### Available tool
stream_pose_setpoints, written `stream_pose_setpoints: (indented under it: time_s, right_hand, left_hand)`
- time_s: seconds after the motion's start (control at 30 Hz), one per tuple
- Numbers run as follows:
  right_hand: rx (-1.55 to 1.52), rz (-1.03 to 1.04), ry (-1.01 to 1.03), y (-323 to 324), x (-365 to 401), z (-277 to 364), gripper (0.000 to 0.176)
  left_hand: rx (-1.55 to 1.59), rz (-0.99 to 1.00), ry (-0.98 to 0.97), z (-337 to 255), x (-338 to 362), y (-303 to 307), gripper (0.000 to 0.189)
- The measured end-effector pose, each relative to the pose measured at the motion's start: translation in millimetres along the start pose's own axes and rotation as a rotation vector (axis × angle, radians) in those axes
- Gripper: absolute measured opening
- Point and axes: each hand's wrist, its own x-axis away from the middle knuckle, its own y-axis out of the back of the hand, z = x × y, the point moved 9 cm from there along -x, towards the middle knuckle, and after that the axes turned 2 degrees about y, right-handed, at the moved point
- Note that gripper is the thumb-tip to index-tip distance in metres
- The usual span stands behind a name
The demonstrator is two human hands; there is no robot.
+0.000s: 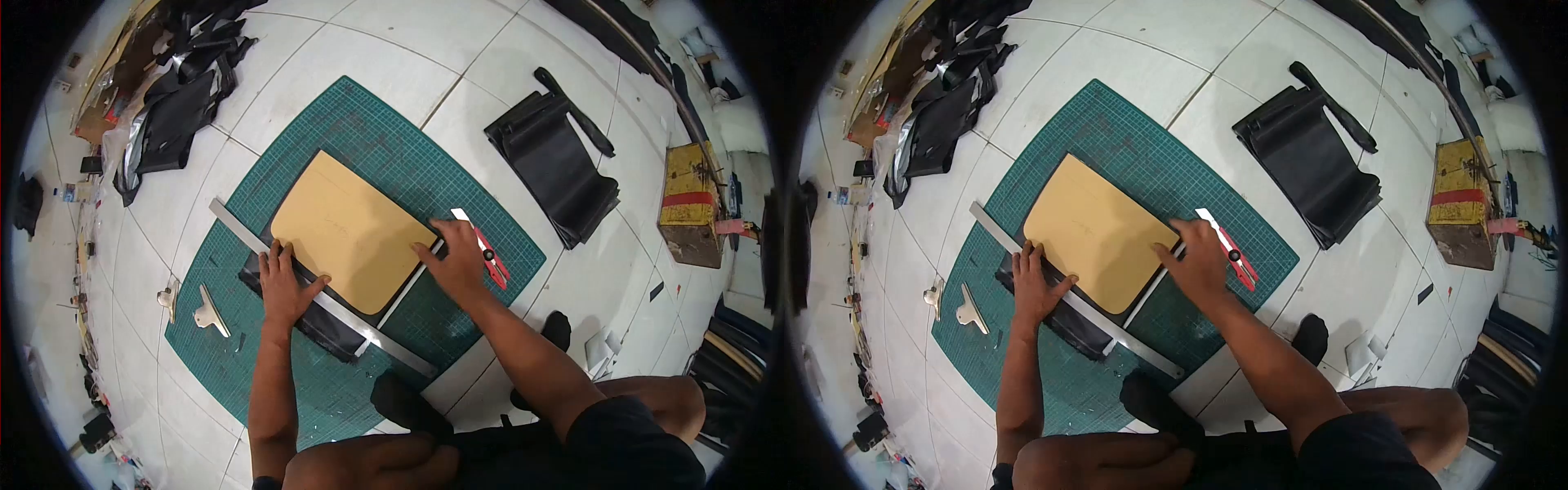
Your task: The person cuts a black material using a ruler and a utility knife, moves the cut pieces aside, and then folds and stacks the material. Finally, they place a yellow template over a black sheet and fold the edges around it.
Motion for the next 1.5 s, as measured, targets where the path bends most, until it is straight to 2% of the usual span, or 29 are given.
stream_pose_setpoints:
  time_s: [0.07, 0.13, 0.17, 0.2, 0.23, 0.27, 0.37, 0.47, 0.6, 0.67, 0.8, 0.9, 0.93, 1.03, 1.13, 1.27, 1.37, 1.4, 1.5]
  right_hand:
    - [-0.087, 0.037, 0.15, -12, 2, 39, 0.042]
    - [-0.169, 0.04, 0.502, -46, 9, 97, 0.038]
    - [-0.253, 0.012, 0.55, -66, 9, 114, 0.039]
    - [-0.147, 0.21, 0.521, -96, 1, 132, 0.042]
    - [-0.133, 0.292, 0.499, -111, -7, 142, 0.042]
    - [-0.007, 0.265, 0.506, -135, -10, 142, 0.048]
    - [0.26, 0.422, 0.532, -157, -24, 143, 0.055]
    - [0.292, 0.512, 0.519, -177, -30, 128, 0.059]
    - [0.417, 0.617, 0.529, -180, -29, 129, 0.056]
    - [0.371, 0.624, 0.487, -187, -30, 123, 0.057]
    - [0.413, 0.704, 0.478, -187, -31, 129, 0.061]
    - [0.563, 0.863, 0.478, -190, -31, 132, 0.065]
    - [0.591, 0.911, 0.465, -189, -32, 134, 0.062]
    - [0.534, 0.869, 0.478, -192, -31, 135, 0.092]
    - [0.568, 0.929, 0.434, -202, -31, 131, 0.104]
    - [0.628, 1.006, 0.458, -194, -30, 136, 0.109]
    - [0.658, 1.051, 0.46, -192, -29, 139, 0.095]
    - [0.634, 1.03, 0.462, -192, -30, 140, 0.106]
    - [0.634, 1.026, 0.462, -192, -28, 139, 0.104]
  left_hand:
    - [0.002, -0.027, -0.046, -3, 0, -4, 0.099]
    - [-0.006, -0.078, -0.143, 0, -3, -7, 0.098]
    - [-0.007, -0.075, -0.166, 2, -4, -8, 0.098]
    - [-0.003, -0.08, -0.182, 2, -5, -9, 0.098]
    - [-0.001, -0.081, -0.19, 3, -4, -11, 0.098]
    - [-0.007, -0.057, -0.185, 4, -5, -13, 0.1]
    - [-0.022, -0.056, -0.129, 4, -4, -10, 0.1]
    - [-0.005, -0.068, -0.125, -1, -4, -6, 0.101]
    - [-0.005, -0.033, -0.086, 1, -6, -7, 0.103]
    - [-0.011, -0.063, -0.117, 2, -6, -7, 0.103]
    - [-0.038, -0.022, -0.037, 6, -3, -8, 0.102]
    - [0.027, -0.023, -0.027, 2, -1, 4, 0.099]
    - [0.088, -0.067, -0.034, 9, 1, 5, 0.103]
    - [0.063, -0.116, 0.001, 24, 15, 15, 0.109]
    - [0.069, -0.075, 0.037, 32, 30, 14, 0.118]
    - [0.011, -0.037, 0.026, 37, 35, 1, 0.126]
    - [-0.024, 0.01, 0.067, 40, 32, 0, 0.13]
    - [-0.05, -0.023, 0.049, 38, 30, 3, 0.13]
    - [-0.082, -0.014, 0.051, 41, 25, 0, 0.131]
